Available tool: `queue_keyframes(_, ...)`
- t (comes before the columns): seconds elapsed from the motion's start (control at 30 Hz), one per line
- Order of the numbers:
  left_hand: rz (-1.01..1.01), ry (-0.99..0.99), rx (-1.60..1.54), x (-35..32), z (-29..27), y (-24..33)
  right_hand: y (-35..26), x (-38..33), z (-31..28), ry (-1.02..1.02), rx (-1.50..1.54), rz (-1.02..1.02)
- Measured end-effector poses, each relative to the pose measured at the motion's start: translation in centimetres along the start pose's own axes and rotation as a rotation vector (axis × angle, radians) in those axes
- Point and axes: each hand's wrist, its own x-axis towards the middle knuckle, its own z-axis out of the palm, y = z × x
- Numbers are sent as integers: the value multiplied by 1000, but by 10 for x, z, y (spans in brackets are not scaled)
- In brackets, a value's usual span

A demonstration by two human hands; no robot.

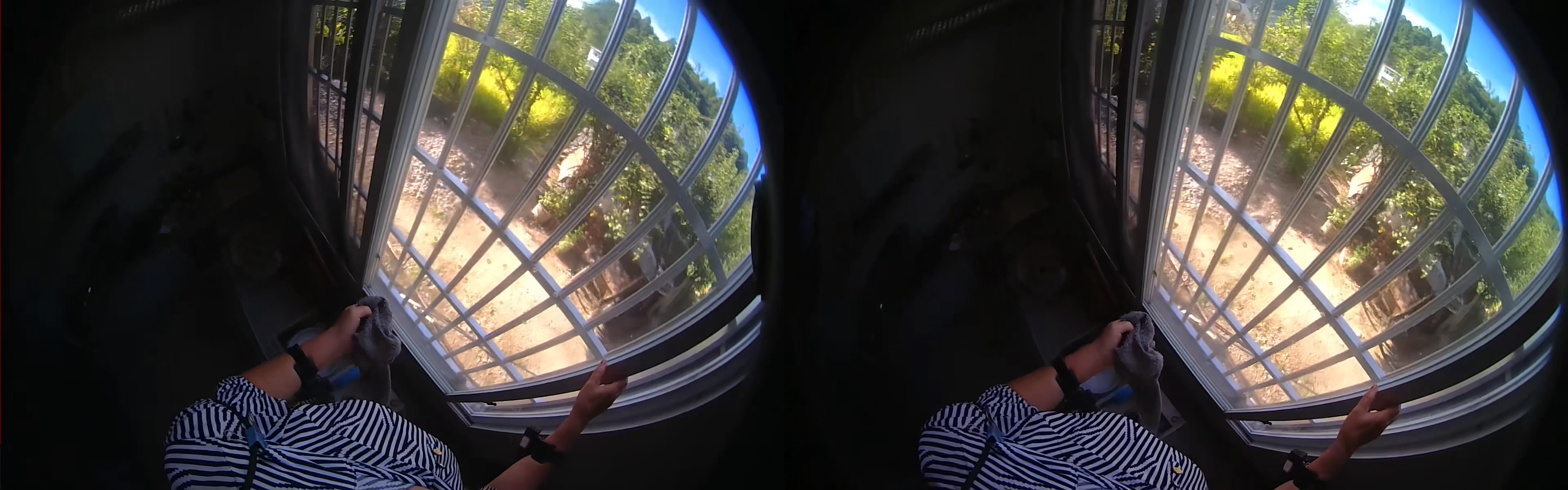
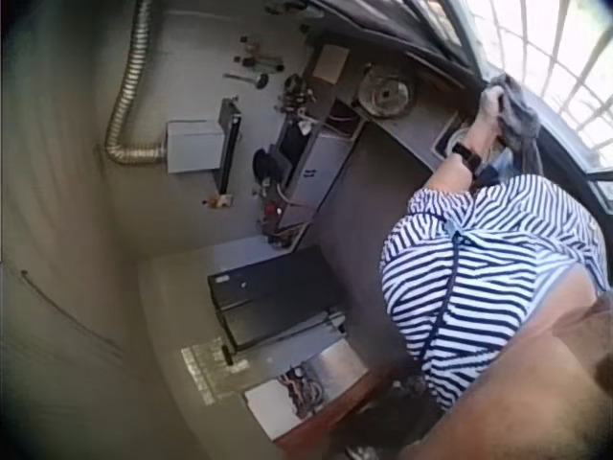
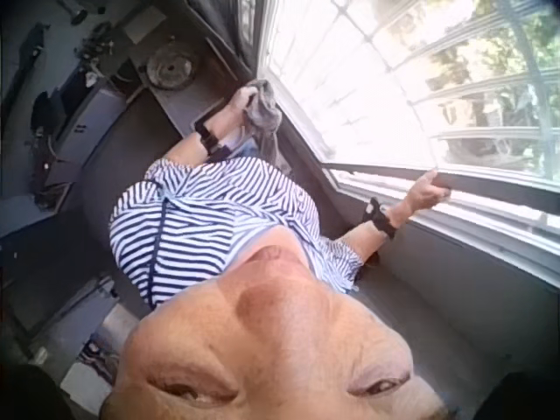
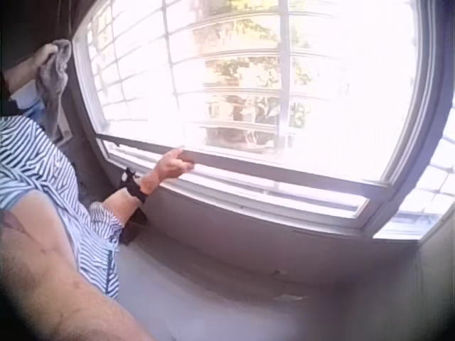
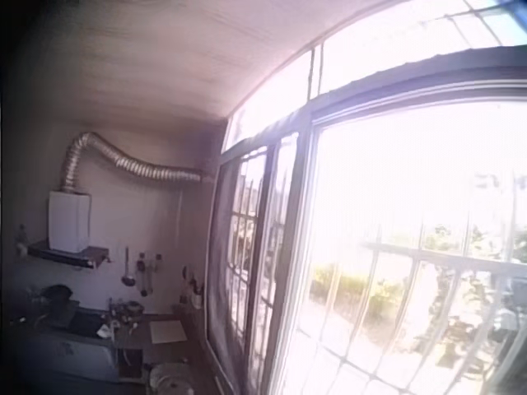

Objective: The person wipes the bottom frame of an open window using a cloth, then washes the cloth in a bucket of soapy water, and continues to wipe the window sill and a wooden board.

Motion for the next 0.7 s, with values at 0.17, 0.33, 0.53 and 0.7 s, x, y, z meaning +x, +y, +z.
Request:
queue_keyframes(0.17, 242, 363, 63, -44, -136, -2, 9, -9, 6, -93, -4, 27)
queue_keyframes(0.33, 259, 655, 9, -49, -166, -10, 39, 8, 20, -76, -126, 25)
queue_keyframes(0.53, 222, 809, 195, -48, -152, -8, 13, 9, 15, -50, 20, 41)
queue_keyframes(0.7, 155, 666, 137, -51, -126, -12, 25, 20, 17, -64, 3, 29)
